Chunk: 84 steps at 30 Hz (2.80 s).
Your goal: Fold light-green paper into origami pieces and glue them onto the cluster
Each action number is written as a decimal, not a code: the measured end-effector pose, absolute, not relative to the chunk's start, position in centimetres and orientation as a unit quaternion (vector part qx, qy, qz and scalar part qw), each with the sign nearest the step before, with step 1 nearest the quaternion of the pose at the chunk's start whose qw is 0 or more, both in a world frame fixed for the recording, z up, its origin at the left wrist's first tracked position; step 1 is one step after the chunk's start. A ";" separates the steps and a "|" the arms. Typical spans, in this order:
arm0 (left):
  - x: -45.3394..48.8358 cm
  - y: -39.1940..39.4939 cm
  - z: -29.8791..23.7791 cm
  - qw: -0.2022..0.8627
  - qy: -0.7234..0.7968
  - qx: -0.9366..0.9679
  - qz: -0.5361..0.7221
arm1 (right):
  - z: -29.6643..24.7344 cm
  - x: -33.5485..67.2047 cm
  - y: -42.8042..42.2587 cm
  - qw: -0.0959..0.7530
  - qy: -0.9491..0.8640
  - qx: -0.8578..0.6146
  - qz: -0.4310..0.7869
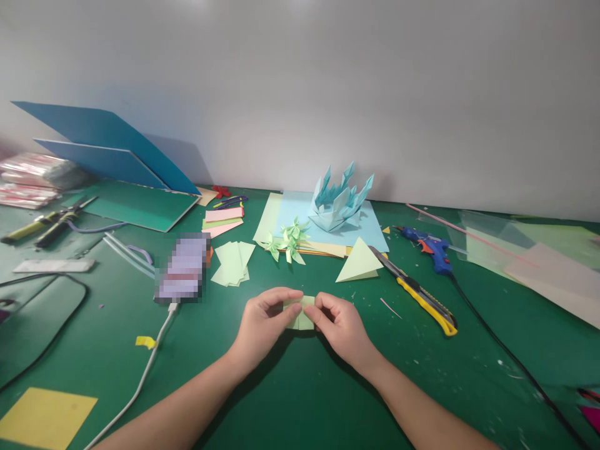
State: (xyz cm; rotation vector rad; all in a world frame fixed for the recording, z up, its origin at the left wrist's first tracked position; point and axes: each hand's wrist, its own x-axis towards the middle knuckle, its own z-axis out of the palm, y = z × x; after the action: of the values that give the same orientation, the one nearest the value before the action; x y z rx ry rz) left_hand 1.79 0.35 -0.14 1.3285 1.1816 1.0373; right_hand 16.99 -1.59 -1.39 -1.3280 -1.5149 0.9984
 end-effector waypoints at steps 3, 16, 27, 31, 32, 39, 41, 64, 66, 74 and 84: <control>1.8 0.2 0.1 0.499 0.488 0.568 0.436 | -1.6 17.0 -1.6 0.439 -0.586 -0.525 0.434; 2.2 0.4 -0.1 0.538 0.502 0.468 0.490 | -0.9 17.0 -1.8 0.403 -0.653 -0.499 0.402; 2.1 0.4 -0.1 0.552 0.480 0.504 0.460 | -0.9 17.0 -2.0 0.419 -0.662 -0.499 0.371; 2.1 0.3 0.2 0.553 0.463 0.535 0.441 | -1.2 17.1 -1.9 0.435 -0.625 -0.497 0.415; 2.1 0.3 0.2 0.559 0.456 0.540 0.434 | -1.2 17.1 -1.8 0.445 -0.613 -0.496 0.425; 2.1 -0.1 0.2 0.606 0.387 0.578 0.386 | -0.6 17.3 -1.9 0.501 -0.600 -0.520 0.345; 2.1 -0.1 0.2 0.629 0.383 0.565 0.373 | -0.7 17.3 -2.0 0.504 -0.595 -0.528 0.336; 2.0 0.6 -0.4 0.563 0.460 0.514 0.455 | -1.7 17.1 -1.7 0.511 -0.642 -0.521 0.233; 2.0 0.6 -0.5 0.558 0.460 0.522 0.452 | -1.6 17.1 -1.8 0.521 -0.642 -0.514 0.228; 1.9 0.4 0.0 0.559 0.457 0.539 0.433 | -1.7 17.3 -1.8 0.569 -0.587 -0.520 0.247; 2.0 0.4 0.4 0.609 0.434 0.500 0.437 | -1.4 17.3 -1.5 0.521 -0.623 -0.500 0.299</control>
State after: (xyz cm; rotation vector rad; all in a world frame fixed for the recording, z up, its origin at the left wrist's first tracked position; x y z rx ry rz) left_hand 1.99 0.38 0.42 1.1560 1.0026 1.0093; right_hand 17.32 -1.53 -1.43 -1.1995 -1.4940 0.7167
